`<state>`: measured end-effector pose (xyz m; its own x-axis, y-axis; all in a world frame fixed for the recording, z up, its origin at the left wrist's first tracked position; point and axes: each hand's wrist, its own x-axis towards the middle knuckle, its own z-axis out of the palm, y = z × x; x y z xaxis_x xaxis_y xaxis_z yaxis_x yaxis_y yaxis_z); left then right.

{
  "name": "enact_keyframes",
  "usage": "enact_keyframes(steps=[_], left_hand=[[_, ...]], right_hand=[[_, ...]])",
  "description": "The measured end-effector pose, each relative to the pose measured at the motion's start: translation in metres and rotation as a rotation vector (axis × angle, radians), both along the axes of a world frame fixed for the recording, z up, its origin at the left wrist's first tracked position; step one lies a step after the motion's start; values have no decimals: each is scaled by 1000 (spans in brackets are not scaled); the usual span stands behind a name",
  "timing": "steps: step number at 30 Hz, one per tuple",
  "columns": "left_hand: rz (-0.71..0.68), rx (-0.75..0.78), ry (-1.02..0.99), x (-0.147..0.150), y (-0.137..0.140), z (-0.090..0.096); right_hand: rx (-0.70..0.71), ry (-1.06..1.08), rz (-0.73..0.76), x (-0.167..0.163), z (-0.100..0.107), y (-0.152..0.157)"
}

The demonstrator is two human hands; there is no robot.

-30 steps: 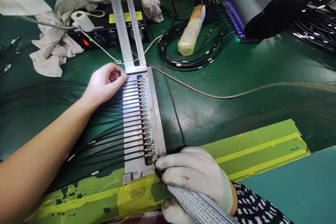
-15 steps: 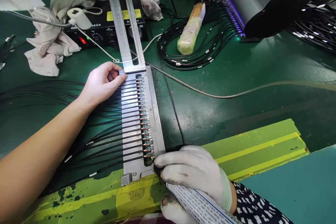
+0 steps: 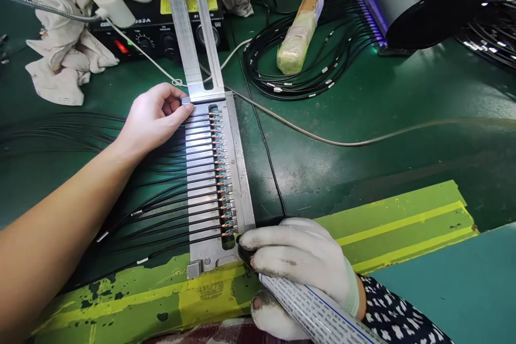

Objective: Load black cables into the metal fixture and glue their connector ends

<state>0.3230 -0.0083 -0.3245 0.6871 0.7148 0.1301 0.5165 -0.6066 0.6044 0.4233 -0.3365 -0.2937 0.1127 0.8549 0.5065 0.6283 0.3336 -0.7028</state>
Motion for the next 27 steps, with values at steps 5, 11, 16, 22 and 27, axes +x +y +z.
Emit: enact_keyframes(steps=[5, 11, 16, 22, 27], left_hand=[[0, 8, 16, 0, 0, 1], [2, 35, 32, 1, -2, 3], [5, 33, 50, 1, -3, 5], [0, 51, 66, 2, -4, 6], [19, 39, 72, 3, -5, 6]], right_hand=[[-3, -7, 0, 1, -1, 1], [-23, -8, 2, 2, 4, 2], [-49, -16, 12, 3, 6, 3], [-34, 10, 28, 4, 5, 2], [-53, -12, 12, 3, 4, 1]])
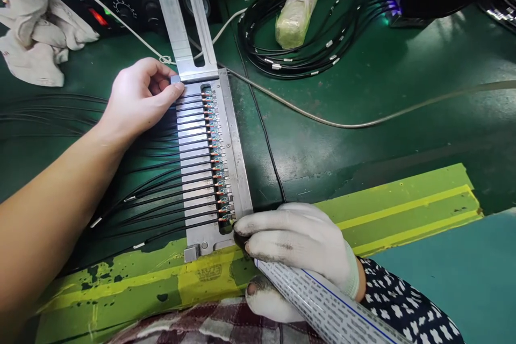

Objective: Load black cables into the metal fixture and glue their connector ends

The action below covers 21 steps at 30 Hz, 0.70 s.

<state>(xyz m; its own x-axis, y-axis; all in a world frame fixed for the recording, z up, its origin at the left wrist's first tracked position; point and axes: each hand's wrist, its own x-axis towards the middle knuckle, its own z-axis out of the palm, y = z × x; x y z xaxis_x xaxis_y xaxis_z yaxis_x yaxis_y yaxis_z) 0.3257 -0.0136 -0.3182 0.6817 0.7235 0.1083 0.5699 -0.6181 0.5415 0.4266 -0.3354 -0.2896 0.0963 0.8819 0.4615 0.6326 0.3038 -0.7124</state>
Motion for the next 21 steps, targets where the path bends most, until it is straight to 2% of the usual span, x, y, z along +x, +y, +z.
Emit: enact_keyframes(steps=[14, 21], left_hand=[[-16, 3, -7, -1, 4, -3], [-18, -2, -19, -1, 2, -3]], right_hand=[[62, 30, -28, -2, -4, -3], [27, 28, -2, -1, -1, -3]])
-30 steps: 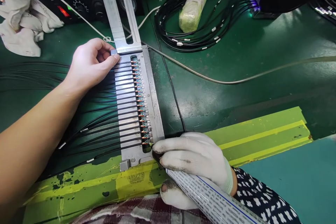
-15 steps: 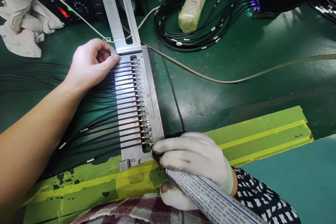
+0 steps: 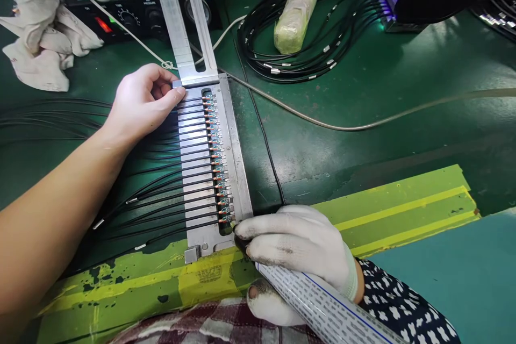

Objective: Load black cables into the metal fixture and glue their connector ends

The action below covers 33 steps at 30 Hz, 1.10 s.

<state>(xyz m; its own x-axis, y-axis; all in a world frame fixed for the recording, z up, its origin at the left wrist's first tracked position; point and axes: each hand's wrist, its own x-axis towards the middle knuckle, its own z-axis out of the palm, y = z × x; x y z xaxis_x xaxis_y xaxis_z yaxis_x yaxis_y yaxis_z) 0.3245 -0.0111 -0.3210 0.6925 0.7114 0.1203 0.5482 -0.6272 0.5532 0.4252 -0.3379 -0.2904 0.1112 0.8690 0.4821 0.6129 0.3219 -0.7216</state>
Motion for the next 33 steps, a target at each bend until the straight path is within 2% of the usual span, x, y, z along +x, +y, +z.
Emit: enact_keyframes(steps=[22, 33], left_hand=[[4, 72, 85, 0, 0, 0], [-3, 20, -17, 0, 2, -2]], right_hand=[[-10, -31, 18, 1, -2, 1], [-12, -25, 22, 2, -2, 0]])
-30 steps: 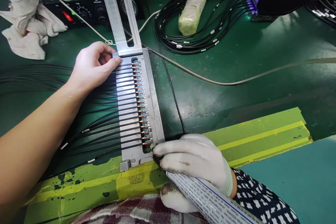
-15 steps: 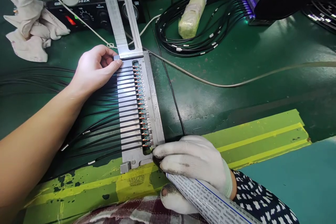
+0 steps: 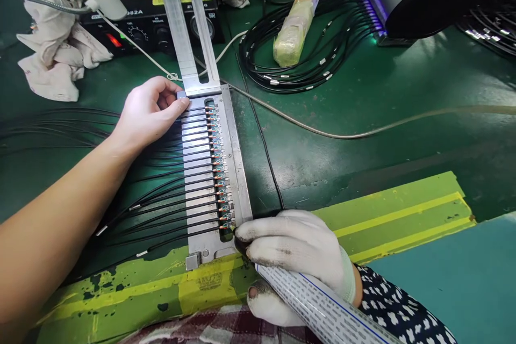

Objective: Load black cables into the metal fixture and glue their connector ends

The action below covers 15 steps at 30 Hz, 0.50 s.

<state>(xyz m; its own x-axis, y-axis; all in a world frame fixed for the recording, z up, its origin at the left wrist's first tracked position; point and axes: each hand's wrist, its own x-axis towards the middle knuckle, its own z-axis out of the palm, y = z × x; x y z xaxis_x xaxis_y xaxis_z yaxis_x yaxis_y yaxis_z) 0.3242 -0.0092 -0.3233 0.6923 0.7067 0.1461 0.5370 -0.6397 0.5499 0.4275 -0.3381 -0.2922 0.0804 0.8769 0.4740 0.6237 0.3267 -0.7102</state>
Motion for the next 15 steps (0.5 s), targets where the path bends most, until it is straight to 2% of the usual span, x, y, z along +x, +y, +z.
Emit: enact_keyframes(steps=[6, 9, 12, 15], left_hand=[[-11, -12, -47, 0, 4, -5], [-14, -14, -45, -1, 6, -5], [-3, -35, -3, -3, 6, -6], [-17, -5, 17, -5, 6, -8]], right_hand=[[-9, 0, 24, 0, -6, -2], [22, 64, -7, -2, -8, -4], [18, 289, -90, -7, -8, -5], [28, 691, -219, -5, -9, 2]])
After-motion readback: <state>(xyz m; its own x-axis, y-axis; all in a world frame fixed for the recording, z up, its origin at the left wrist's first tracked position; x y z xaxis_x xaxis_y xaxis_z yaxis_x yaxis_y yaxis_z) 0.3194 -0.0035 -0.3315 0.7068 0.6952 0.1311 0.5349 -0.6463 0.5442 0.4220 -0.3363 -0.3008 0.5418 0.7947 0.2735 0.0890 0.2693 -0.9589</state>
